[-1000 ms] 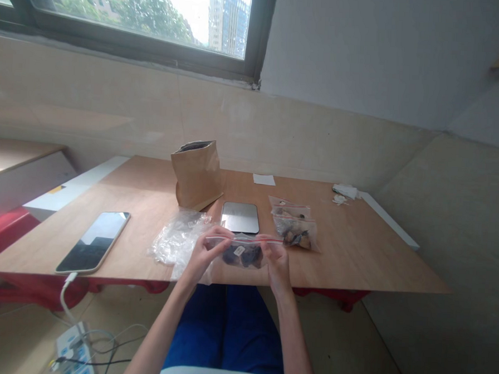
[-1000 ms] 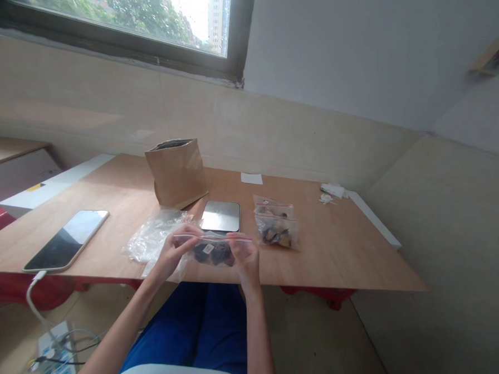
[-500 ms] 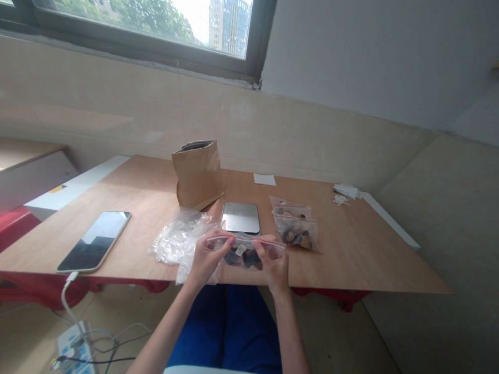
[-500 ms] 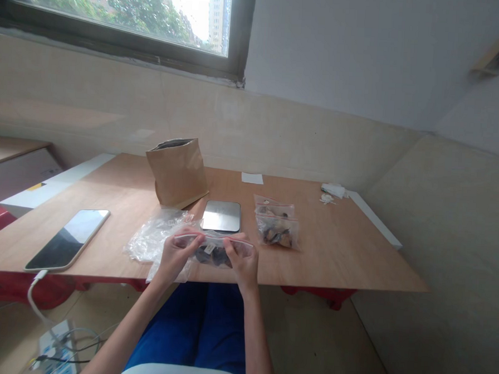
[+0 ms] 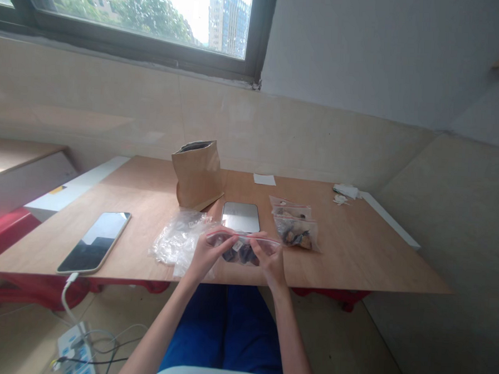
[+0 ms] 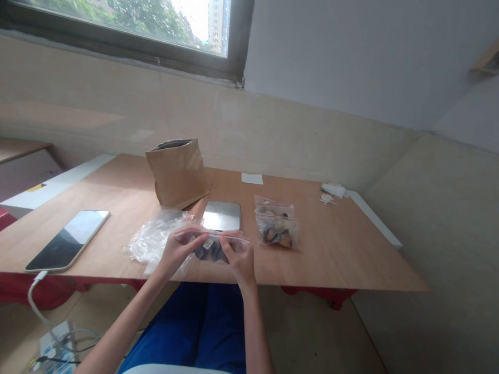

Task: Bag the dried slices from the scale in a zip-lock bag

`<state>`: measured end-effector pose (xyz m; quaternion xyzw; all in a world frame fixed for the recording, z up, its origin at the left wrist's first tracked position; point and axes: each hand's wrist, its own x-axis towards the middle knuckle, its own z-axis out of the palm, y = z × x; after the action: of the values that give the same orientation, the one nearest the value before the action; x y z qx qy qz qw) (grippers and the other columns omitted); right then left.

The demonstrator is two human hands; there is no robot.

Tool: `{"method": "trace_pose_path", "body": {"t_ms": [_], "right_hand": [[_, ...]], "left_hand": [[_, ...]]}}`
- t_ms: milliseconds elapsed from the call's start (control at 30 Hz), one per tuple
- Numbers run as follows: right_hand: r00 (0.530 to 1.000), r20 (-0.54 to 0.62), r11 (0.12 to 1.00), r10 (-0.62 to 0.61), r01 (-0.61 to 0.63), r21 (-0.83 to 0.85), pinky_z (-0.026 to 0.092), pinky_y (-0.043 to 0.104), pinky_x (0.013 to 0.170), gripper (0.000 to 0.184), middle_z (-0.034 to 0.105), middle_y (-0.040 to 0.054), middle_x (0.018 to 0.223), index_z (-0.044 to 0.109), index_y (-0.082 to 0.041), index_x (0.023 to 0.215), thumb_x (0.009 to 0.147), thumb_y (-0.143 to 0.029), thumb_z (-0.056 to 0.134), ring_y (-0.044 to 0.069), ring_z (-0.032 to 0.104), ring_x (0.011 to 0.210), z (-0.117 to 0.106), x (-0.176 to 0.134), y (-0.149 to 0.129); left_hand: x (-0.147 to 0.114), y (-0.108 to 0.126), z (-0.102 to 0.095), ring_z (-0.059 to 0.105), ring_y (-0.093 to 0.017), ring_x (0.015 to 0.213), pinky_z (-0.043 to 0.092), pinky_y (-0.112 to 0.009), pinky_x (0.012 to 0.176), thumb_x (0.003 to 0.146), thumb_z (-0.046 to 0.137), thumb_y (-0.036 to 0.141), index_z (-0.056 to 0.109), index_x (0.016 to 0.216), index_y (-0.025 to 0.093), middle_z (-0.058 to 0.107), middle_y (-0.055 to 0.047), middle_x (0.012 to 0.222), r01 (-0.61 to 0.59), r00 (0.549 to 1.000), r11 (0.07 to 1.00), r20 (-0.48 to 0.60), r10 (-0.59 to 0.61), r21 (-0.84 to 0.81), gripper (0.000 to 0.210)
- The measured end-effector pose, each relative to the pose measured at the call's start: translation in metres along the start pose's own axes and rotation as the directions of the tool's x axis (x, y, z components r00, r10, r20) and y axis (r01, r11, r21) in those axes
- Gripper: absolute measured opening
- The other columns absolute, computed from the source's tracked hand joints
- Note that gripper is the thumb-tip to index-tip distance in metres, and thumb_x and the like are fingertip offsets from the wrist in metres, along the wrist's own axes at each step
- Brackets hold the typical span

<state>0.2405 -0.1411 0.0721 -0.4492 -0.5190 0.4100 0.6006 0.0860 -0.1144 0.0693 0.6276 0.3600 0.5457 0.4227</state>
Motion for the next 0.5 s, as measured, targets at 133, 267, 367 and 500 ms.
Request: {"method": "trace_pose_path", "body": {"t_ms": [133,267,367,500], "right_hand": [[1.000,0.001,1.000,-0.026,0.026,-0.008,0.053,0.031,0.069,0.018,0.069,0.0033,0.075,0.068,-0.020,0.075,0.075,-0.037,0.064,0.019,0.066,0.073,0.0024,0.0006,0.0010],[1.000,0.006,1.000,-0.025,0.025,-0.008,0.052,0.030,0.068,0.018,0.069,0.0032,0.076,0.069,-0.020,0.076,0.075,-0.037,0.065,0.019,0.065,0.073,0.0015,0.0001,0.0041],[0.999,0.024,0.999,-0.038,0.038,-0.008,0.052,0.029,0.069,0.016,0.069,0.0023,0.077,0.070,-0.020,0.077,0.076,-0.035,0.065,0.018,0.064,0.074,0.0002,-0.0003,0.0061],[0.996,0.008,0.994,-0.089,0.089,-0.057,0.051,0.029,0.070,0.014,0.067,0.0029,0.077,0.071,-0.020,0.074,0.075,-0.034,0.067,0.017,0.063,0.075,0.0012,0.0005,0.0051]], "left_hand": [[-0.0016,-0.0002,-0.0007,0.062,-0.018,0.077,0.050,-0.030,0.072,0.077,0.065,0.035,0.067,0.075,0.018,0.067,-0.005,0.079,-0.006,1.000,1.000,-0.022,0.005,-0.007,0.018],[-0.0032,0.0021,-0.0012,0.062,-0.018,0.076,0.050,-0.030,0.070,0.076,0.065,0.036,0.067,0.075,0.017,0.067,-0.005,0.077,-0.004,0.999,1.000,-0.034,0.003,-0.019,0.019],[-0.0037,0.0020,-0.0007,0.062,-0.017,0.075,0.050,-0.029,0.069,0.076,0.066,0.034,0.066,0.075,0.017,0.066,-0.005,0.077,-0.003,0.999,1.000,-0.037,0.002,-0.029,0.017],[-0.0044,0.0001,0.0004,0.062,-0.018,0.076,0.050,-0.030,0.070,0.076,0.066,0.033,0.068,0.075,0.017,0.067,-0.006,0.078,-0.016,0.999,0.999,-0.031,0.015,-0.032,0.017]]}}
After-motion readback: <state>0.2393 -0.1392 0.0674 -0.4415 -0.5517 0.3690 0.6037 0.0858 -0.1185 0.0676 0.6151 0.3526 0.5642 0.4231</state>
